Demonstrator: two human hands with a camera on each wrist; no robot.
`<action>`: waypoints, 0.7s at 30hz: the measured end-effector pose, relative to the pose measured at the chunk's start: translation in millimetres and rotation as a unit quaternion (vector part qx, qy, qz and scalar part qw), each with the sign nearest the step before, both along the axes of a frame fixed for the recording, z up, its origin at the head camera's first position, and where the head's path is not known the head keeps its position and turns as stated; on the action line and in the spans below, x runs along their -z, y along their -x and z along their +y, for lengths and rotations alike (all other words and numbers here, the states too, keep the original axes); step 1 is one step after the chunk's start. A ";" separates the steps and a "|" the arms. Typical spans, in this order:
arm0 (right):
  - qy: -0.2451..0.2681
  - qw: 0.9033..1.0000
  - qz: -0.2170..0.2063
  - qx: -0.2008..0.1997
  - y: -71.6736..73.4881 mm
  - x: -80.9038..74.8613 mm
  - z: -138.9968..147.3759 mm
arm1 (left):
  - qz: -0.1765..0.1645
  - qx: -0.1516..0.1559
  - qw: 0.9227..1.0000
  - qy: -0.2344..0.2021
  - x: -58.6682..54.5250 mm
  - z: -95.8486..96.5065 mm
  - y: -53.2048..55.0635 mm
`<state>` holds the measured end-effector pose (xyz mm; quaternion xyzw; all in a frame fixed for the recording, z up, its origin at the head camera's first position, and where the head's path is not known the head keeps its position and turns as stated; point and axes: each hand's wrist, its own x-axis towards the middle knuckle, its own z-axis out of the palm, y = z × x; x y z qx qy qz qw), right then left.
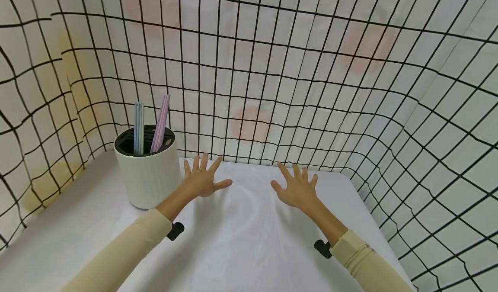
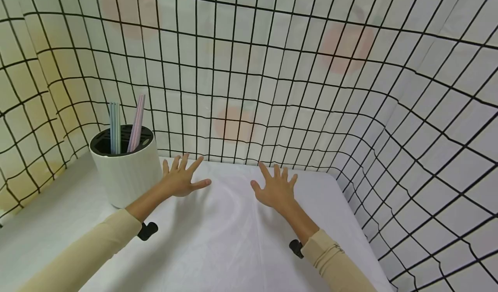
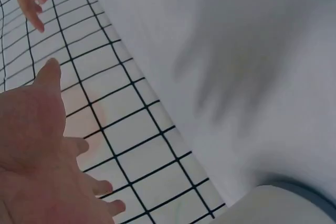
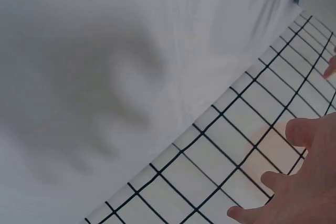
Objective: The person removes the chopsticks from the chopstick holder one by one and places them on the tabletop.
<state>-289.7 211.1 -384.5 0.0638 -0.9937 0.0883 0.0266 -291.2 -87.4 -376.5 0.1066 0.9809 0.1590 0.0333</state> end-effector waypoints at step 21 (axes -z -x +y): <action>0.052 0.992 0.049 -0.101 -6.3 -56.1 -63.3 | -0.048 0.109 0.992 -0.046 -83.4 -25.8 -20.2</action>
